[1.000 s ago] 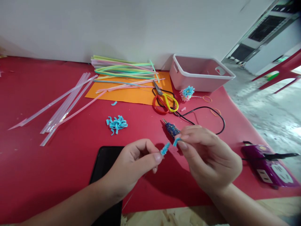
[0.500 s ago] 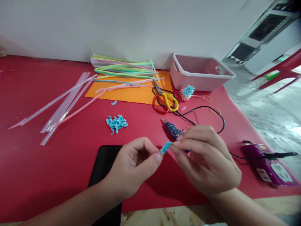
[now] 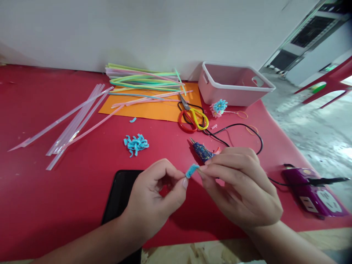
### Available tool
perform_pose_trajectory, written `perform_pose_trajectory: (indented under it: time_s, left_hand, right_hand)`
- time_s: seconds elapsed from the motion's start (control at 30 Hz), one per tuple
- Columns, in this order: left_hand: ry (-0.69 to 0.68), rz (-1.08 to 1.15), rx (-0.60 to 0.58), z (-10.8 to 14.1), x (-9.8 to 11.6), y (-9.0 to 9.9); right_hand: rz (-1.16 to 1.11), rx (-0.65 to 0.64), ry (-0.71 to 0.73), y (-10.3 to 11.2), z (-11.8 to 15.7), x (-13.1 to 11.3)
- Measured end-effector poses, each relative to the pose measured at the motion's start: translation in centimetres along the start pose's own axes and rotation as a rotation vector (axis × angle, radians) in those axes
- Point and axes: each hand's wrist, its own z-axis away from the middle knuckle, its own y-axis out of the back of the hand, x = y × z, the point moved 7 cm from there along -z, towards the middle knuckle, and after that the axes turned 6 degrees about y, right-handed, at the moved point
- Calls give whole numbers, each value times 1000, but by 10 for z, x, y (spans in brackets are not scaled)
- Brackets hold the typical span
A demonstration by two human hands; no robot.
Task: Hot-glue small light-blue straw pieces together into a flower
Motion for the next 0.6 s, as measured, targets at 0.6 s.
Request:
perform_pose_trajectory:
  time_s: [0.6]
  left_hand:
    - [447,398,-198,-1,-29,-15]
  right_hand:
    - [-32,41,37,-1,1,-2]
